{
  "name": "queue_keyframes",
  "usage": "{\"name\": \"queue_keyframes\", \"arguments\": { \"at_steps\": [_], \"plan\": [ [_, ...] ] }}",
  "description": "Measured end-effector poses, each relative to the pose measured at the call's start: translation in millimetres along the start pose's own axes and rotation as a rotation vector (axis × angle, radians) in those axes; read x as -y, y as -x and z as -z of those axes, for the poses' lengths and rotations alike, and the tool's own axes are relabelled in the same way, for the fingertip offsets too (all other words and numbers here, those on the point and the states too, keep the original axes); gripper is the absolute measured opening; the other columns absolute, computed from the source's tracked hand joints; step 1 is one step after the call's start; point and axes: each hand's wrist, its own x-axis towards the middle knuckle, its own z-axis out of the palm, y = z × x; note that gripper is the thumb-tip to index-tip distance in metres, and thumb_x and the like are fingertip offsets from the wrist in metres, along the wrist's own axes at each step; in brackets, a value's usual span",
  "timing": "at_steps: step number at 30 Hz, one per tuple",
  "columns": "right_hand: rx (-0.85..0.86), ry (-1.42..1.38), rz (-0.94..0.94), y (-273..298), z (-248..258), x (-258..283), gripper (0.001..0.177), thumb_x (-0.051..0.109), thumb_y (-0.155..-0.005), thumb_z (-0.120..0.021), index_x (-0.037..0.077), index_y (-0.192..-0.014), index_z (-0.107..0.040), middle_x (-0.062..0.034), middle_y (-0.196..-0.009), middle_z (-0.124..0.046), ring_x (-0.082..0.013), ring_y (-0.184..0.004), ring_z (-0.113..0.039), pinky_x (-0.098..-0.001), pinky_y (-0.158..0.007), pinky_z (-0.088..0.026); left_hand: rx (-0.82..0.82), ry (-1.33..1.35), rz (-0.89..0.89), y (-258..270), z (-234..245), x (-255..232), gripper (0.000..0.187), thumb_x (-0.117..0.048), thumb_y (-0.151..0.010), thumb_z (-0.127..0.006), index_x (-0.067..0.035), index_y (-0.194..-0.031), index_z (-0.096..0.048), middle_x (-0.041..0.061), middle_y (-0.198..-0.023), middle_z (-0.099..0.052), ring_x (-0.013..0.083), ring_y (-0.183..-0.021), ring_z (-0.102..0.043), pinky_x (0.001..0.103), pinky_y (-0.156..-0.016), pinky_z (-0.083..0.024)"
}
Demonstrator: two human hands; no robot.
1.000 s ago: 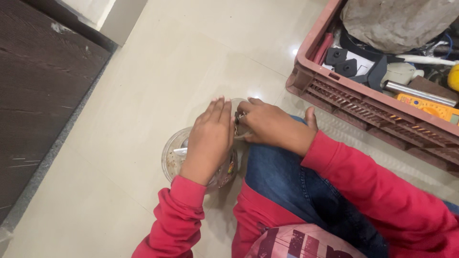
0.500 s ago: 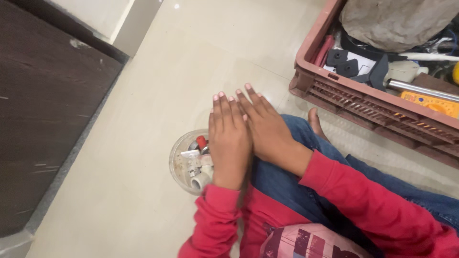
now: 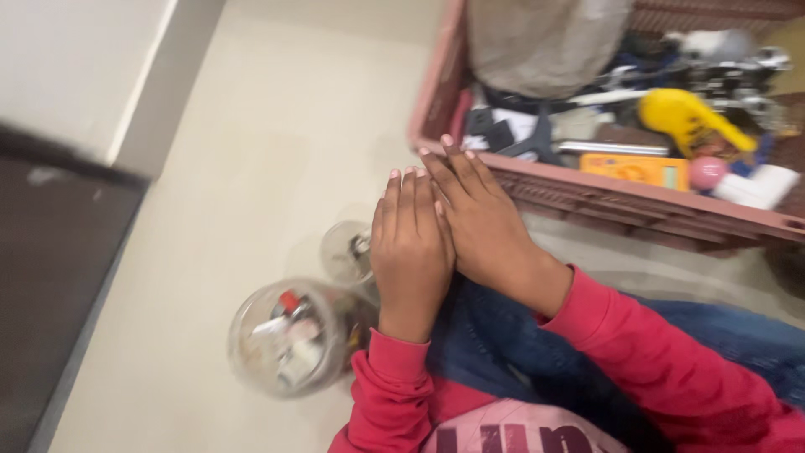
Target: The person sits on the floor and sorts various items from a pink basket into a clear plastic container. They handle a yellow multimeter, metal fittings, a white bulb, a pink bulb, a silver tube, a black power adapter, white plastic connectors, and blue wires, placing them into the container.
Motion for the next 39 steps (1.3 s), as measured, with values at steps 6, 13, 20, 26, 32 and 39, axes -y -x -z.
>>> {"name": "queue_keyframes", "arguments": {
  "at_steps": [6, 13, 20, 26, 32, 39],
  "plan": [
    [-0.150, 0.029, -0.193, 31.8, 43.6, -65.4, 0.048, 0.014, -0.103, -0.045, -0.009, -0.144, -0.054, -0.0214, -0.159, -0.041, -0.0423, -0.153, -0.026, -0.0530, -0.123, -0.025, -0.058, 0.219, -0.172, -44.8, -50.7, -59.2, 0.034, -0.009, -0.105, -0.057, 0.009, -0.134, -0.057, 0.024, -0.135, -0.063, 0.0403, -0.133, -0.058, 0.049, -0.113, -0.048],
    [-0.199, 0.179, -0.387, 85.0, 80.0, -145.9, 0.043, 0.013, -0.101, -0.048, -0.009, -0.136, -0.057, -0.0224, -0.158, -0.042, -0.0432, -0.152, -0.029, -0.0527, -0.123, -0.028, -0.012, 0.415, -0.364, -89.0, -113.1, -142.4, 0.032, -0.007, -0.104, -0.055, 0.008, -0.131, -0.059, 0.024, -0.133, -0.065, 0.0402, -0.133, -0.058, 0.048, -0.112, -0.047],
    [-0.221, 0.370, -0.491, 133.5, 60.9, -230.2, 0.043, 0.013, -0.094, -0.054, -0.010, -0.129, -0.060, -0.0264, -0.141, -0.055, -0.0433, -0.136, -0.047, -0.0522, -0.119, -0.034, 0.202, 0.571, -0.424, -109.9, -203.3, -188.8, 0.028, -0.011, -0.103, -0.054, 0.005, -0.124, -0.063, 0.023, -0.123, -0.067, 0.0403, -0.121, -0.063, 0.046, -0.106, -0.049],
    [-0.105, 0.348, -0.624, 142.0, 36.4, -283.0, 0.056, 0.028, -0.080, -0.072, -0.002, -0.127, -0.063, -0.0174, -0.113, -0.064, -0.0357, -0.111, -0.060, -0.0490, -0.103, -0.044, 0.285, 0.487, -0.549, -117.7, -300.2, -181.7, 0.033, -0.013, -0.097, -0.056, 0.004, -0.124, -0.062, 0.024, -0.125, -0.066, 0.0412, -0.117, -0.064, 0.047, -0.110, -0.047],
    [0.106, 0.251, -0.832, 145.9, 22.7, -310.0, 0.053, 0.031, -0.074, -0.082, 0.006, -0.117, -0.065, -0.0131, -0.119, -0.059, -0.0332, -0.110, -0.061, -0.0489, -0.090, -0.052, 0.527, 0.528, -0.386, -113.3, -348.3, -164.3, 0.055, -0.009, -0.080, -0.069, -0.007, -0.134, -0.059, 0.023, -0.128, -0.061, 0.0444, -0.109, -0.063, 0.050, -0.091, -0.050],
    [0.140, 0.258, -0.807, 146.8, 17.3, -310.9, 0.046, 0.024, -0.074, -0.081, 0.010, -0.115, -0.066, -0.0107, -0.119, -0.059, -0.0317, -0.113, -0.060, -0.0488, -0.089, -0.052, 0.625, 0.611, -0.223, -122.2, -332.7, -163.5, 0.043, -0.002, -0.074, -0.080, -0.012, -0.115, -0.070, 0.019, -0.112, -0.066, 0.0415, -0.102, -0.067, 0.046, -0.090, -0.055]
  ]
}}
